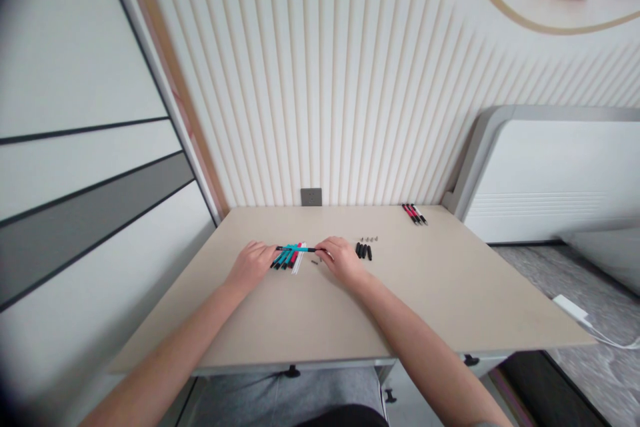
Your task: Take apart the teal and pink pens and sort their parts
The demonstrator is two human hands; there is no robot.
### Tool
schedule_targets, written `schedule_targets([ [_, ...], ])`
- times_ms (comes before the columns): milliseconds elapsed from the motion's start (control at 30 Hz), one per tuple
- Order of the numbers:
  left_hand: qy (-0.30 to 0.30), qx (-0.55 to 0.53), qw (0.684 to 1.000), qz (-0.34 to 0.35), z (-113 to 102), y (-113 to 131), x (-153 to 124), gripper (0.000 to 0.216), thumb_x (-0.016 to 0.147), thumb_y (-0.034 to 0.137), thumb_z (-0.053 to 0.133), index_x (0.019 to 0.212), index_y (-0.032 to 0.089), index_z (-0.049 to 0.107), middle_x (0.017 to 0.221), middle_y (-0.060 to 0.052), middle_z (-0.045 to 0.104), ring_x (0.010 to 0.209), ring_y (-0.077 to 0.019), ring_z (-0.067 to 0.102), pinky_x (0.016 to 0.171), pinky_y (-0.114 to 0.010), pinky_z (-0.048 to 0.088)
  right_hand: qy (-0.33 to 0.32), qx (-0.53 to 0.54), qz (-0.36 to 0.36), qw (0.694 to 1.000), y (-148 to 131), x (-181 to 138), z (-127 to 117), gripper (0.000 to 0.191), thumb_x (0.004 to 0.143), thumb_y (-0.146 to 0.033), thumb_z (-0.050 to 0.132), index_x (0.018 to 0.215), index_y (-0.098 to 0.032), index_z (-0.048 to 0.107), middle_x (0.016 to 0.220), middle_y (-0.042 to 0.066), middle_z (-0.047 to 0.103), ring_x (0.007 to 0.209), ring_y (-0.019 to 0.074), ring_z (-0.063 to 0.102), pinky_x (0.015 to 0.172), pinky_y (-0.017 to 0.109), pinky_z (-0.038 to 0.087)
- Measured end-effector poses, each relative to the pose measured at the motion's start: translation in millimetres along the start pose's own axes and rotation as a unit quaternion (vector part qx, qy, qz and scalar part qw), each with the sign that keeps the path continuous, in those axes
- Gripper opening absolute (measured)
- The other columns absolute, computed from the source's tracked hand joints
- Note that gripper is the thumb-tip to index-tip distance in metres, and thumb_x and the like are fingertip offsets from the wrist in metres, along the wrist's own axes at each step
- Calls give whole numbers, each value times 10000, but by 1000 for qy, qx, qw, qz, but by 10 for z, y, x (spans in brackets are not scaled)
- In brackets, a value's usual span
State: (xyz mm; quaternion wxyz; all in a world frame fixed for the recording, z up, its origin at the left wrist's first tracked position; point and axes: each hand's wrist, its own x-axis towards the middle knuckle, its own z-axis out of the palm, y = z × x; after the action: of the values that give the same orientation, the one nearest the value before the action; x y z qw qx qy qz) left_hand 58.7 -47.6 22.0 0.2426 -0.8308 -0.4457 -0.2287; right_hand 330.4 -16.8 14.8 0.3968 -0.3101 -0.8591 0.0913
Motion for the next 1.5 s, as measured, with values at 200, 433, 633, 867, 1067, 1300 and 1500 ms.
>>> schedule_targets([
  [200, 7, -24, 999, -38, 15, -10, -1, 248, 968, 317, 476, 899, 152, 648, 708, -58, 662, 695, -192, 613, 675, -322, 415, -13, -4, 2, 1000, 14, 9, 16, 154, 945, -255, 526, 971, -190, 663, 900, 76, 689, 858, 186, 626, 811, 331, 479],
  [433, 0, -58, 997, -57, 46, -102, -18, 317, 980, 378, 418, 1081, 164, 628, 872, -94, 716, 784, -214, 658, 734, -336, 463, -57, -42, -4, 997, 45, 29, 20, 177, 933, -228, 545, 1073, -215, 655, 985, 75, 684, 930, 188, 618, 842, 325, 450],
  [633, -21, -121, 990, -74, 108, -188, -12, 377, 979, 403, 365, 1123, 163, 618, 974, -102, 711, 877, -227, 660, 812, -366, 497, -18, -154, 99, 983, 284, 65, -88, 168, 933, -256, 545, 1010, -232, 693, 961, 74, 681, 934, 207, 600, 864, 355, 414],
  [867, -102, -222, 969, -27, 165, -304, -38, 312, 944, 391, 434, 1073, 208, 652, 1041, -60, 679, 978, -200, 630, 886, -336, 510, 175, -253, 371, 876, 985, -176, -818, 254, 929, -286, 480, 1019, -187, 697, 1009, 112, 675, 1014, 239, 581, 903, 380, 399],
  [1067, -98, -203, 974, -13, 207, -284, -43, 303, 942, 395, 448, 1075, 231, 664, 1067, -60, 660, 990, -207, 621, 890, -343, 508, 179, -303, 571, 742, 1425, -656, -1343, 328, 910, -274, 434, 1054, -153, 703, 1017, 182, 678, 1015, 296, 600, 876, 440, 421],
  [1300, -103, -205, 973, -21, 206, -252, -45, 307, 953, 386, 428, 1073, 238, 668, 1048, -59, 651, 957, -198, 619, 865, -327, 507, 125, -323, 586, 732, 1824, -860, -1733, 337, 892, -262, 439, 1048, -158, 719, 1017, 186, 687, 1015, 301, 624, 864, 419, 448],
  [1500, -116, -205, 971, -45, 147, -191, -31, 308, 956, 370, 426, 1109, 242, 660, 1060, -57, 644, 970, -195, 611, 869, -312, 500, 65, -332, 563, 754, 2238, -775, -1903, 319, 872, -261, 463, 1020, -197, 738, 1021, 148, 702, 1000, 294, 640, 825, 376, 473],
])
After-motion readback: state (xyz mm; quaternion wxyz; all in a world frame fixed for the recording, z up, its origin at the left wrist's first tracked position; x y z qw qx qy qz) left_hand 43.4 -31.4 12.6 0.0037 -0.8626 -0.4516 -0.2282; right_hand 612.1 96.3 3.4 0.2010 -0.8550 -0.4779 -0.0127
